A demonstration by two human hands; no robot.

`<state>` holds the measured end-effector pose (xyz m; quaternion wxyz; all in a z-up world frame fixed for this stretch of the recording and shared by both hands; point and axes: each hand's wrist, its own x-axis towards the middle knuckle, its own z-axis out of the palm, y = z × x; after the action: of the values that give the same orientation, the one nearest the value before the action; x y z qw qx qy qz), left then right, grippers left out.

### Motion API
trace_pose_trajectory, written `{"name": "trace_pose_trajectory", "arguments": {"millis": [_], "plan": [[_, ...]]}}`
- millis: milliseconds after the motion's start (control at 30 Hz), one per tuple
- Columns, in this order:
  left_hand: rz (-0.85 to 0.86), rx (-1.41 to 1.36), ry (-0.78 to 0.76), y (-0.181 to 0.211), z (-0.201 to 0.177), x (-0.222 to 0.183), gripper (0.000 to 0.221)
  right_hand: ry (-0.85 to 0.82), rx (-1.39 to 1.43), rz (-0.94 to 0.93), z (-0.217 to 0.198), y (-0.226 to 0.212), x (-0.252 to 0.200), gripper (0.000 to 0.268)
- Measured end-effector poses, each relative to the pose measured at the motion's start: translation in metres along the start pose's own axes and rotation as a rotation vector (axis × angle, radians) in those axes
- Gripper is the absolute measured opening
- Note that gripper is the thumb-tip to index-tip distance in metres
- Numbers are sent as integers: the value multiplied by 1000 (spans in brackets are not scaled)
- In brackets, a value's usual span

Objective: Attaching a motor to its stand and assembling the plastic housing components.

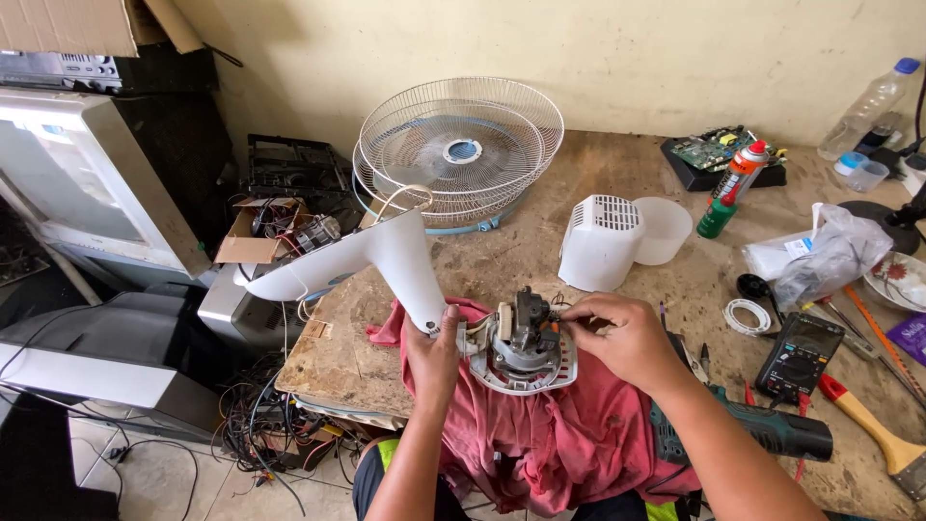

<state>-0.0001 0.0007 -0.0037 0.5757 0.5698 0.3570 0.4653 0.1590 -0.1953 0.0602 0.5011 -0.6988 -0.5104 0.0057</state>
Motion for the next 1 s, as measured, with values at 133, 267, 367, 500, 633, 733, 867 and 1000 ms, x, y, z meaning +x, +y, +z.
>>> {"name": "trace_pose_trajectory", "arguments": {"millis": [133,267,367,500,633,733,867,1000], "plan": [[17,-9,6,2,2,1,36,76,-126,-131,5,-2,-4,15],[4,-36,16,-9,2,2,46,113,-394,-328,11,9,-10,17],[4,-64,18,-3,3,-1,43,146,-491,-421,20,23,-18,19],[-3,-88,19,-3,3,0,42,161,-224,-229,23,6,-20,14],[4,-76,4,2,1,-2,35,20,-14,-77,13,-15,-15,15],[3,-81,13,8,2,-5,33,-18,-191,-196,12,0,-22,16],[1,-47,1,15,2,-10,30,55,-459,-344,25,22,-28,14],[0,-68,15,16,2,-7,29,-76,-18,-114,10,-9,-19,19]]}}
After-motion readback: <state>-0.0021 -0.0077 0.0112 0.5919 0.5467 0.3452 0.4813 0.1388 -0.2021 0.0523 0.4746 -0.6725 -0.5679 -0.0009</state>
